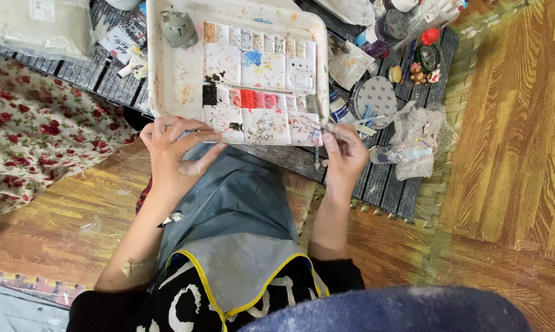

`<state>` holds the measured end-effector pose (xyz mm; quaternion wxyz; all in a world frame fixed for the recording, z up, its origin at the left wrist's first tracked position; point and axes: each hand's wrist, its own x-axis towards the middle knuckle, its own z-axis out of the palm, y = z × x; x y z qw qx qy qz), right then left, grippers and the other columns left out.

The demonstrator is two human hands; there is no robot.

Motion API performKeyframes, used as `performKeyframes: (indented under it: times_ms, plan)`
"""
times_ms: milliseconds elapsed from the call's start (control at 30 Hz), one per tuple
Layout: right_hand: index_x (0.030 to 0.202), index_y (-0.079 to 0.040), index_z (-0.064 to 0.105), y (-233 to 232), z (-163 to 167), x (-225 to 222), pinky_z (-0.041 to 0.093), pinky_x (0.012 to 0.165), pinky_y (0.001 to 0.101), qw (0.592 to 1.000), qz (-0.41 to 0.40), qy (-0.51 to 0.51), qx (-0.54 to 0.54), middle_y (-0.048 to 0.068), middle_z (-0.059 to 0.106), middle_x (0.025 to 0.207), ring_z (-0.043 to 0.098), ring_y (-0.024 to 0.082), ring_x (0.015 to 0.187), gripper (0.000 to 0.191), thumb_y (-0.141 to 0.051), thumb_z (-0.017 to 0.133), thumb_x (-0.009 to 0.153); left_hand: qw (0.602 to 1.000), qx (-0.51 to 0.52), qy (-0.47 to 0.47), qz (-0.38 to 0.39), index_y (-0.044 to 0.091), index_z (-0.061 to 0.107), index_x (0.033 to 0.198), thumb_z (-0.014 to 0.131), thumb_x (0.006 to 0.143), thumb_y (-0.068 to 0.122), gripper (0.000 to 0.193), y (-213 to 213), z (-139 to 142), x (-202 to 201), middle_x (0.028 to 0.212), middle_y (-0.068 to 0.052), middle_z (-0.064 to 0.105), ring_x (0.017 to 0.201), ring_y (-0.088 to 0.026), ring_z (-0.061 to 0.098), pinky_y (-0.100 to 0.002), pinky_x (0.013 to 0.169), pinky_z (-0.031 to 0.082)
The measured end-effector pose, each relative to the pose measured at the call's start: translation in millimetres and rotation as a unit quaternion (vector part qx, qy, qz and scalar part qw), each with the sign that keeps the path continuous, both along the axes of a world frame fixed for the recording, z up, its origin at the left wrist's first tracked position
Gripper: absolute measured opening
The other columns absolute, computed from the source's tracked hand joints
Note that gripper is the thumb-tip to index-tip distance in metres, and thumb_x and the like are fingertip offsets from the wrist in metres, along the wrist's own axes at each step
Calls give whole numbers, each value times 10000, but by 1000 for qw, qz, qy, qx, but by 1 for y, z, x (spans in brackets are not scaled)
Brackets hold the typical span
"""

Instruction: The person mixes paints on a white palette using a small metal tool. They repeatedly scrape and blend different colors in the palette wells, occasionally adjusting the palette's position.

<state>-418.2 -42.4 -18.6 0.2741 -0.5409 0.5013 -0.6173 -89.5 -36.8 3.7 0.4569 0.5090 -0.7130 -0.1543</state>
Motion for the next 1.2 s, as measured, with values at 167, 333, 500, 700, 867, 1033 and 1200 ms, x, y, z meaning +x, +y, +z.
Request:
performKeyframes:
  times_ms: [167,333,500,700,867,1033,1200]
  plan:
    - [1132,10,732,-25,33,9,461,712,235,985,80,143,53,50,685,1018,585,79,823,132,27,693,1007,1000,7,-1,0,217,777,1018,883,859,253,194,-1,-4,1,1121,70,707,1115,-206,545,-411,1027,302]
    - [1083,-65,726,-56,64,30,506,682,259,944,122,298,76,69,706,1028,653,135,800,112,-51,715,973,1000,9,8,0,202,755,965,883,851,242,176,-1,-7,-2,1106,65,708,1112,-217,544,-420,1041,299]
    - [1092,-103,710,-75,84,43,552,791,345,898,152,409,66,57,714,1072,710,261,905,118,-155,680,990,1000,13,14,-8,186,732,950,880,850,229,184,1,-5,-3,1104,67,710,1100,-213,552,-414,1047,305]
    - [1038,-113,683,-85,87,44,544,829,396,853,182,489,23,69,717,1065,704,304,974,124,-207,712,963,998,47,27,-31,191,739,945,866,848,220,162,6,0,-8,1093,78,722,1105,-194,553,-409,1043,291]
    - [1009,-126,685,-97,80,40,551,799,389,863,208,454,77,67,740,1020,713,291,898,104,-202,714,944,997,54,37,-43,190,743,966,847,868,238,151,7,1,-10,1095,79,728,1126,-189,549,-411,1042,264]
    - [1039,-113,687,-102,74,38,518,716,413,861,202,450,124,104,721,859,694,309,773,106,-180,705,958,997,60,34,-44,201,746,958,836,870,242,132,8,1,-12,1083,78,730,1122,-195,547,-412,1036,262]
    - [1061,-105,640,-105,69,38,541,684,371,895,226,372,99,80,741,892,727,249,756,107,-126,665,959,995,72,27,-60,197,748,986,818,876,234,135,8,1,-8,1105,81,734,1146,-214,543,-416,1047,268]
